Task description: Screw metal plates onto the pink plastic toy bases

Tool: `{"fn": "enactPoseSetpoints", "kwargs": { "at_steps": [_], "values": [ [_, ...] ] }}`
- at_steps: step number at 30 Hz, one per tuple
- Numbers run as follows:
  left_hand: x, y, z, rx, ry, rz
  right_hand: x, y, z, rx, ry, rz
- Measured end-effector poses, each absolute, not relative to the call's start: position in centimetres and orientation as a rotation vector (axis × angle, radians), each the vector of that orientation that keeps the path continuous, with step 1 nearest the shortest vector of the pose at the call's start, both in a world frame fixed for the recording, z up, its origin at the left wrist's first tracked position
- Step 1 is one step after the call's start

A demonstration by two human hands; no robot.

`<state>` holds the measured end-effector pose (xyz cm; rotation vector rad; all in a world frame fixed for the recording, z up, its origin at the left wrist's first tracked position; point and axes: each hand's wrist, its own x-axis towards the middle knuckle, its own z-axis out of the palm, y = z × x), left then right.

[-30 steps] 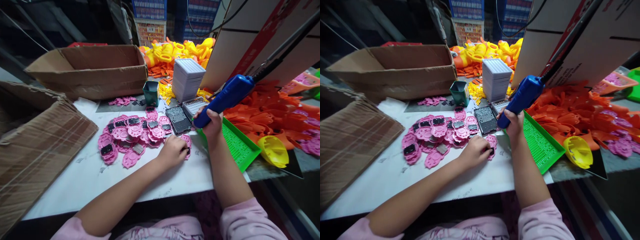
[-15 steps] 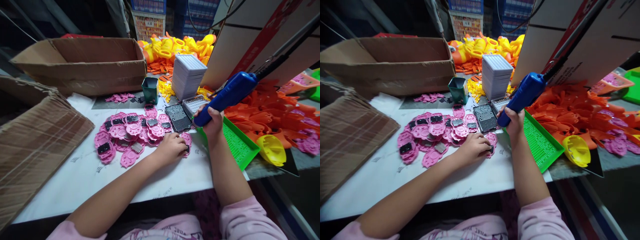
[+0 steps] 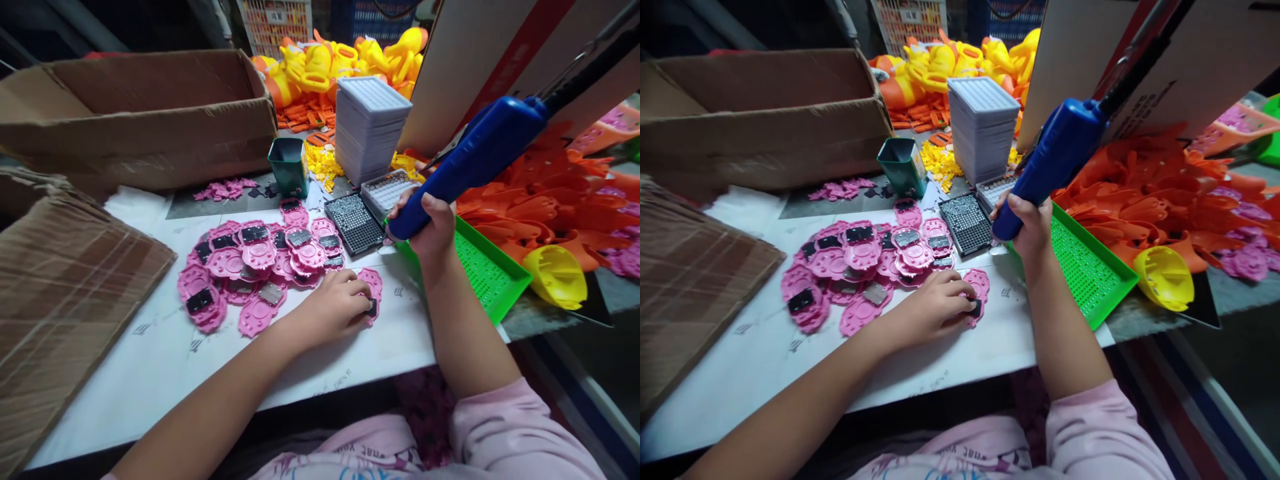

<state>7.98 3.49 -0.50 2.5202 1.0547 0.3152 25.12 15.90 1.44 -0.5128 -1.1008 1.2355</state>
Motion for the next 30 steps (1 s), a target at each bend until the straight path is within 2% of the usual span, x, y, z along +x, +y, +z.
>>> {"fn": "enactPoseSetpoints", "kwargs": {
  "at_steps": [30],
  "values": [
    [8.18, 3.78, -1.42, 2.538, 0.982, 0.495, 25.19, 15.78, 1.55, -0.527, -1.148, 1.219]
  ]
}}
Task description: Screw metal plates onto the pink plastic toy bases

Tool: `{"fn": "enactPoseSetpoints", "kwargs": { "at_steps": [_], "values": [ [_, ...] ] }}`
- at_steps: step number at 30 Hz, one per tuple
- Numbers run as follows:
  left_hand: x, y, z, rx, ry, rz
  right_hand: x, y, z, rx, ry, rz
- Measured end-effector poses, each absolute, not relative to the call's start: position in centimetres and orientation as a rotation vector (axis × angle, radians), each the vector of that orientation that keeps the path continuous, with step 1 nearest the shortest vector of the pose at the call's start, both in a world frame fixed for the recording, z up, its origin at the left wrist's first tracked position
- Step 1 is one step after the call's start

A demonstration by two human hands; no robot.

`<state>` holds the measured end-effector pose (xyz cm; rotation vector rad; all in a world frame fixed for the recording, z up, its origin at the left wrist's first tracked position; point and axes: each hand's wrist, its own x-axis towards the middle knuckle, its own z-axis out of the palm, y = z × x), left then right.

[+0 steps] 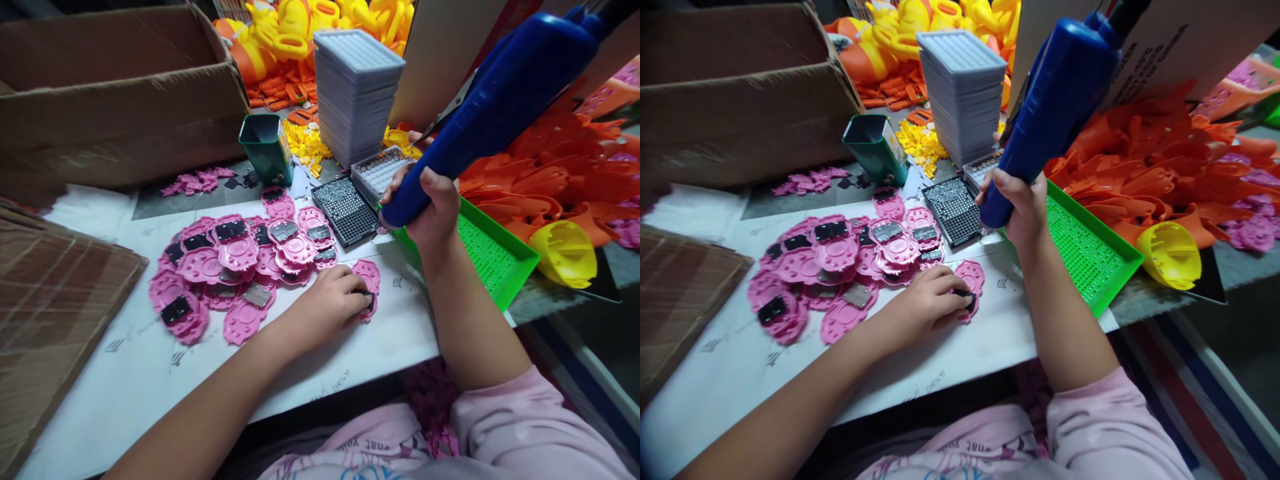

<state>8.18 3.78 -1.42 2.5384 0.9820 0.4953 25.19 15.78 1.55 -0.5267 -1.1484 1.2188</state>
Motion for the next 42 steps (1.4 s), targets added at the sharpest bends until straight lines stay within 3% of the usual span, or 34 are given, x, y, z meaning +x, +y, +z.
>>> {"fn": "enactPoseSetpoints", "kwargs": {
  "at_steps": [23, 32, 42],
  "values": [
    [8.6, 3.4, -2.1, 2.719, 1.101, 0.449, 24.4, 14.5, 3.2, -0.594, -1.082, 1.099],
    [8.7, 3.2, -2.3, 2.762, 1.163, 0.427, 21.6, 19.7, 2.9, -0.622, -1.090, 0.922],
    [8.8, 3.1, -2.2, 2.717, 1.159, 0.388, 21.3, 20.8, 2.4, -0.631, -1.080, 0.941]
  ]
}}
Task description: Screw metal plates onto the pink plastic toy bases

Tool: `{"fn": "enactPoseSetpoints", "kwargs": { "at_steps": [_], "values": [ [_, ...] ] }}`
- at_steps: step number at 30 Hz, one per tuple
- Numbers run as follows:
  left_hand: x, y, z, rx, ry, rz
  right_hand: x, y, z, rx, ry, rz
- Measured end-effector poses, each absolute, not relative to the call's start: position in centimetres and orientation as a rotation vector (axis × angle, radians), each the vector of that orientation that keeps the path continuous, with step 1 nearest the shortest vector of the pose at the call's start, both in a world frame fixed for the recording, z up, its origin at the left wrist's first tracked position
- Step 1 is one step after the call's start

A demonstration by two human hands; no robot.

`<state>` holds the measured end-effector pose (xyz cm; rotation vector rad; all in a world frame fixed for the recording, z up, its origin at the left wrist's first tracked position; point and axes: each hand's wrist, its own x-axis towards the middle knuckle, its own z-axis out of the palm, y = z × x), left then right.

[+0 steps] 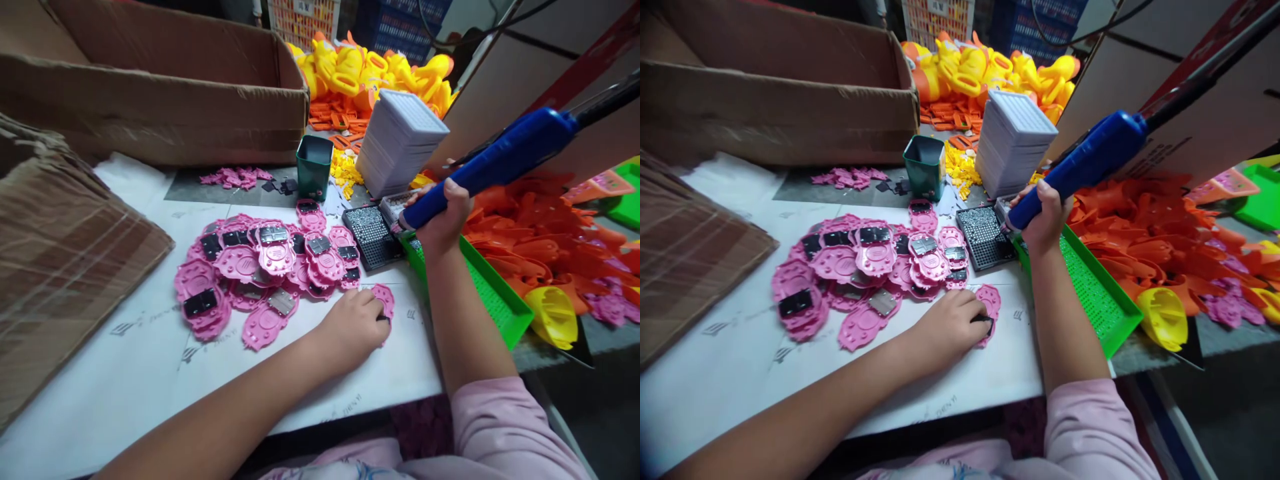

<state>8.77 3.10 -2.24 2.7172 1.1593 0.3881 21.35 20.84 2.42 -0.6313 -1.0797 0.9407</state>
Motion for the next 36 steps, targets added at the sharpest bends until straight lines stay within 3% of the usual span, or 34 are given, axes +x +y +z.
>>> {"fn": "enactPoseSetpoints", "kwargs": {
  "at_steps": [22, 29, 36],
  "values": [
    [8.8, 3.1, -2.2, 2.653, 1.175, 0.366, 21.4, 20.4, 3.6, -0.609, -1.071, 0.897],
    [8.7, 3.4, -1.8, 2.570, 1.177, 0.316, 24.1, 13.2, 7.0, -0.640, -1.148, 1.008],
    [8.7, 3.7, -1.8, 2.539, 1.153, 0.324, 25.8, 6.6, 5.3, -0.676, -1.165, 1.236]
  ]
}}
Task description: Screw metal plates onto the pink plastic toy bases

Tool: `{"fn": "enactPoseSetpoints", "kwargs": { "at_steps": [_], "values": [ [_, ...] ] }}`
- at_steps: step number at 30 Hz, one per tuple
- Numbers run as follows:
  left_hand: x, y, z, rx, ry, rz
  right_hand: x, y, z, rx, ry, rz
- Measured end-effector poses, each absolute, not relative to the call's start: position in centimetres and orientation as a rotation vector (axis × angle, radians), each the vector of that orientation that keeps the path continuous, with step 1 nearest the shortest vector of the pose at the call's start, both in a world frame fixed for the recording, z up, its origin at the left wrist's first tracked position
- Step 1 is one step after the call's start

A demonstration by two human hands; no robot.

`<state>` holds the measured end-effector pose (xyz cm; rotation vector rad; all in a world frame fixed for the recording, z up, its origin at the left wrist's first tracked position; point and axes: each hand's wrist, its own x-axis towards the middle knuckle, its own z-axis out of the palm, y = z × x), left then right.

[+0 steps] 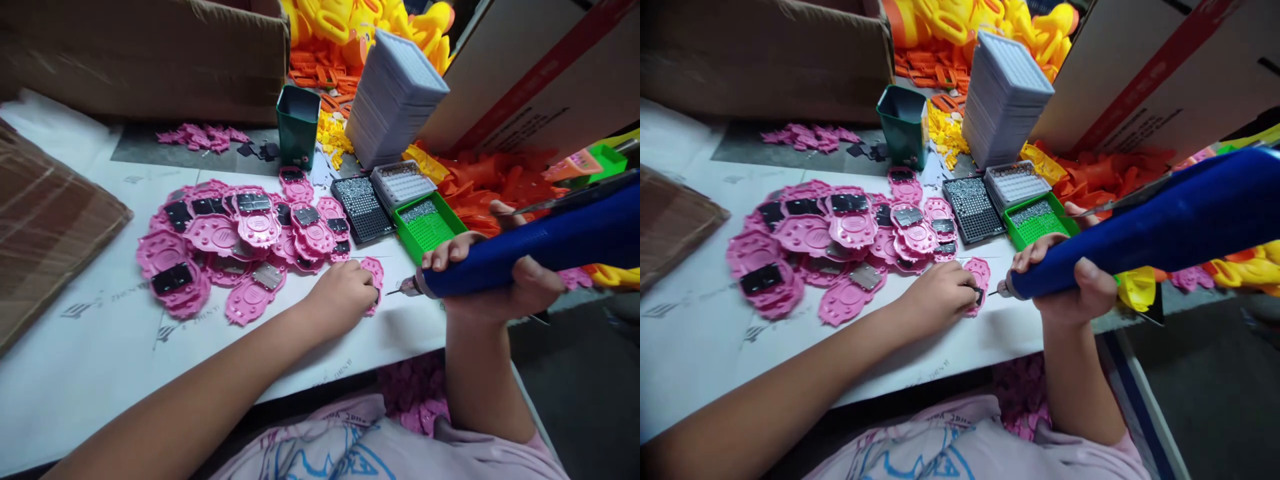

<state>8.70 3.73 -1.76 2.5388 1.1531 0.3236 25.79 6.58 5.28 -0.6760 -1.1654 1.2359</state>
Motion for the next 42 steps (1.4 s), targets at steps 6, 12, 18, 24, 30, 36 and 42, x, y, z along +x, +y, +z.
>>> {"fn": "enactPoseSetpoints", "kwargs": {
  "at_steps": [6, 12, 18, 24, 30, 36, 42],
  "values": [
    [8.6, 4.0, -1.7, 2.528, 1.134, 0.345, 25.0, 6.2, 4.5, -0.679, -1.146, 1.202],
    [8.6, 3.9, -1.8, 2.532, 1.130, 0.356, 24.8, 6.5, 4.0, -0.714, -1.136, 1.208],
    [8.6, 3.8, -1.6, 2.534, 1.139, 0.313, 24.8, 6.5, 3.9, -0.710, -1.155, 1.228],
    [8.6, 3.8, -1.6, 2.514, 1.127, 0.347, 24.8, 6.6, 4.1, -0.749, -1.151, 1.197],
    [8.7, 3.8, -1.3, 2.496, 1.148, 0.288, 24.7, 6.5, 3.8, -0.745, -1.160, 1.203],
    [9.0, 3.6, -1.6, 2.453, 1.186, 0.345, 24.6, 6.3, 3.6, -0.662, -1.248, 1.220],
    [9.0, 3.6, -1.8, 2.387, 1.198, 0.382, 24.7, 6.4, 3.0, -0.656, -1.246, 1.264]
  ]
}}
